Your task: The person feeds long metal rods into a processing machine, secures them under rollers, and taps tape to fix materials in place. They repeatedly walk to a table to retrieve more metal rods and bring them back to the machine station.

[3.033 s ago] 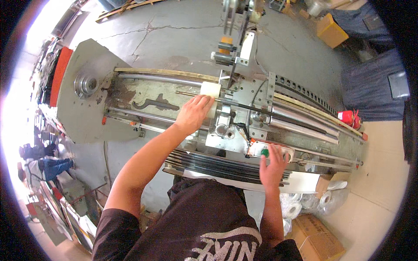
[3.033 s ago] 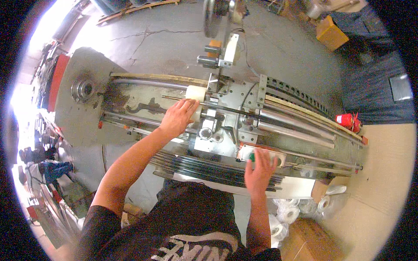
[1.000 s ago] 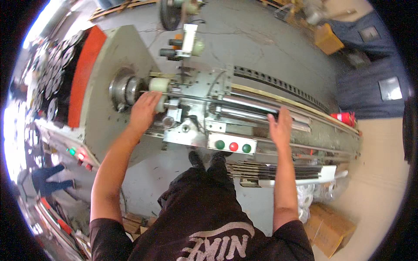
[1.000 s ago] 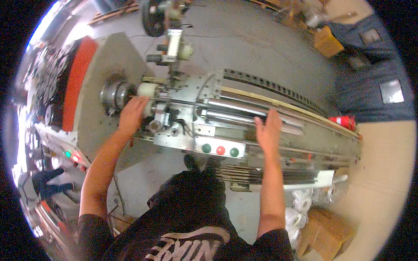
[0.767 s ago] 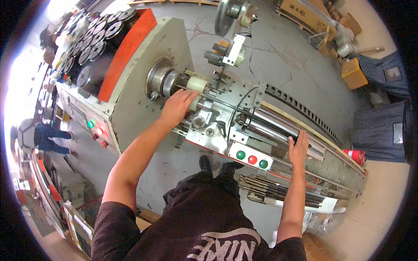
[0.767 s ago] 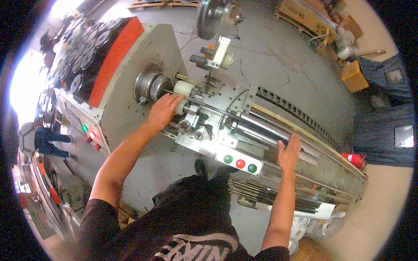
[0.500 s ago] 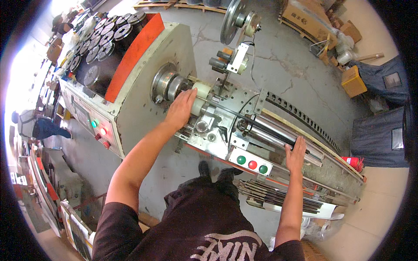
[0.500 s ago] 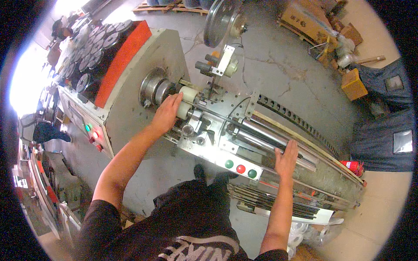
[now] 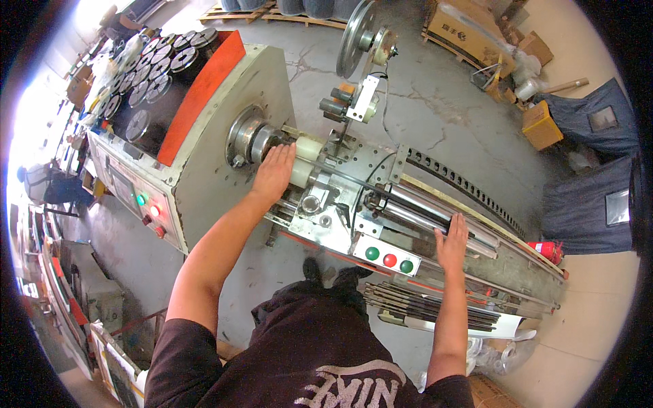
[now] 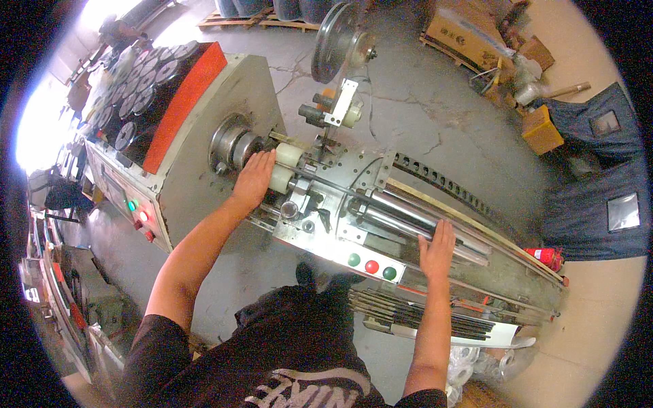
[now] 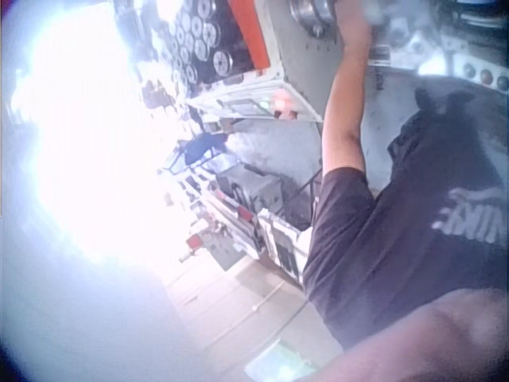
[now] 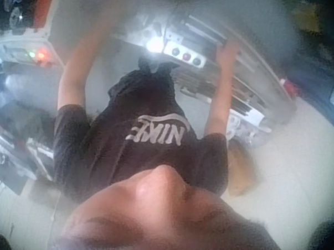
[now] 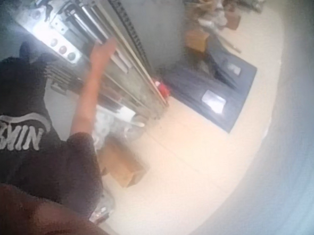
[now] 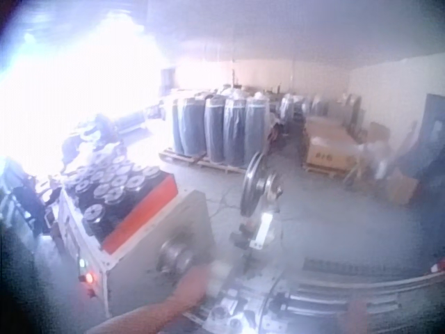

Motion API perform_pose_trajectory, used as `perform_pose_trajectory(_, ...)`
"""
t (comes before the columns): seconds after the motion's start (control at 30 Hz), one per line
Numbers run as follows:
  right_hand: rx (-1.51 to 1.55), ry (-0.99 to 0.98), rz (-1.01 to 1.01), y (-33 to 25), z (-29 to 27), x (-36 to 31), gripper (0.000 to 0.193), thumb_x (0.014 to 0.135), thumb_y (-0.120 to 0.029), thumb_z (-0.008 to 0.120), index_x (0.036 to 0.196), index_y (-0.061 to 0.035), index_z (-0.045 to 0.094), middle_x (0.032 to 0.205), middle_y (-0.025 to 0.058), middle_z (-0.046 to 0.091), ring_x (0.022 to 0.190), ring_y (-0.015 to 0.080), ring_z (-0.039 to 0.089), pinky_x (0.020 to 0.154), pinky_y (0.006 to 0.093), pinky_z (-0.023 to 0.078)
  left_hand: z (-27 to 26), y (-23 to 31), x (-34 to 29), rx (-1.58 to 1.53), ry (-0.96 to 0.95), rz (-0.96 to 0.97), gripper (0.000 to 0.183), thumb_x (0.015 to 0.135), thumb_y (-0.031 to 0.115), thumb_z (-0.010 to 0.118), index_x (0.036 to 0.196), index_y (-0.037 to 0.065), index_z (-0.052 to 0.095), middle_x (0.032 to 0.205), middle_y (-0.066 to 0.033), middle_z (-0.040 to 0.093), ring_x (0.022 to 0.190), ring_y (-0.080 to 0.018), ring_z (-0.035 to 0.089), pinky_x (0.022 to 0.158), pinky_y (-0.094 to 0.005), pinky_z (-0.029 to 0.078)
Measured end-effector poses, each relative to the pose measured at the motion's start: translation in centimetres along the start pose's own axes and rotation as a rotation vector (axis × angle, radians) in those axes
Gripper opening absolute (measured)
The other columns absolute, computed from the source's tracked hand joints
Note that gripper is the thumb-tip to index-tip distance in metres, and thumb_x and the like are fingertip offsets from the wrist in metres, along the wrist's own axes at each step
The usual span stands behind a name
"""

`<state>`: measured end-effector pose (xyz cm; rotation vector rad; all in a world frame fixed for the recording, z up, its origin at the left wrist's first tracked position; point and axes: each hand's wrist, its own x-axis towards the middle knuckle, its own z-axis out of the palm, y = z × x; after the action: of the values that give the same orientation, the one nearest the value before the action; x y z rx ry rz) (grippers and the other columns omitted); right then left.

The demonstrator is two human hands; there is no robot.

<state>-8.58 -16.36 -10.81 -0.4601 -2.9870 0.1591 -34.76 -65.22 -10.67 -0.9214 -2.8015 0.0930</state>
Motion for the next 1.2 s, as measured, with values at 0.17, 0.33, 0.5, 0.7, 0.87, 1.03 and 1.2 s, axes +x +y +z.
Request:
perform_pose_trajectory(0.17,0.022,0.019,-0.015,-1.3,-0.3,-0.2,0.070,0.104,-0.038,0.060,0.156,0.0026,0.037,0.162,0.0259,0.037,0.152,0.0414,0.033,0.127,0.0523,0.022,0.8,-0.5,0.2,0.027,-0.013,-0.014,0.068,0.090,0.004,0.064,0.152,-0.005,0.041,0.147,-0.0194,0.054,0.142,-0.0336,0.049,0.126,-0.0426,0.032)
perform_pose_trajectory(0.33,0.006,0.024,-0.032,-1.9,-0.3,-0.4,0.070,0.104,-0.040,0.059,0.156,0.0017,0.038,0.162,0.0247,0.039,0.152,0.0411,0.033,0.127,0.0531,0.020,1.4,-1.4,0.6,-0.013,-0.042,-0.041,0.062,0.089,0.005,0.065,0.148,-0.004,0.045,0.145,-0.0204,0.055,0.142,-0.0345,0.049,0.126,-0.0426,0.032)
perform_pose_trajectory(0.5,-0.034,0.011,-0.025,-3.0,-0.5,-0.7,0.068,0.105,-0.041,0.058,0.156,-0.0001,0.039,0.162,0.0202,0.041,0.152,0.0371,0.034,0.128,0.0528,0.018,1.0,-1.9,0.7,-0.073,-0.106,-0.041,0.065,0.085,0.004,0.071,0.146,0.002,0.049,0.144,-0.0206,0.055,0.144,-0.0345,0.046,0.126,-0.0427,0.030)
perform_pose_trajectory(0.7,-0.060,0.010,-0.016,-4.9,-0.9,-0.5,0.065,0.104,-0.038,0.059,0.155,-0.0023,0.042,0.158,0.0171,0.046,0.150,0.0342,0.038,0.129,0.0530,0.017,1.0,-2.9,1.0,-0.147,-0.100,0.001,0.062,0.083,0.004,0.070,0.142,0.003,0.051,0.139,-0.0228,0.054,0.137,-0.0402,0.051,0.123,-0.0475,0.035)
perform_pose_trajectory(0.87,-0.046,-0.003,0.004,-6.5,-1.3,-0.1,0.065,0.102,-0.037,0.063,0.155,-0.0043,0.043,0.156,0.0161,0.048,0.149,0.0325,0.040,0.129,0.0538,0.016,-1.2,-3.3,2.0,-0.167,-0.252,-0.035,0.076,0.073,0.007,0.083,0.142,0.006,0.052,0.139,-0.0186,0.055,0.139,-0.0369,0.049,0.124,-0.0445,0.033)
perform_pose_trajectory(1.03,-0.043,0.029,-0.005,-8.1,-1.5,0.2,0.062,0.101,-0.037,0.064,0.152,-0.0050,0.047,0.154,0.0152,0.050,0.147,0.0327,0.043,0.128,0.0556,0.017,-0.5,-4.9,2.4,-0.134,-0.313,-0.047,0.079,0.071,0.009,0.085,0.142,0.006,0.052,0.142,-0.0145,0.056,0.144,-0.0300,0.046,0.127,-0.0407,0.028)
perform_pose_trajectory(1.2,-0.064,0.012,0.014,-9.4,-1.8,0.8,0.061,0.101,-0.038,0.065,0.150,-0.0056,0.049,0.151,0.0151,0.054,0.145,0.0322,0.045,0.127,0.0584,0.018,0.5,-6.3,3.3,-0.080,-0.323,0.002,0.081,0.066,0.017,0.091,0.137,0.006,0.053,0.135,-0.0161,0.058,0.135,-0.0334,0.053,0.122,-0.0428,0.036)
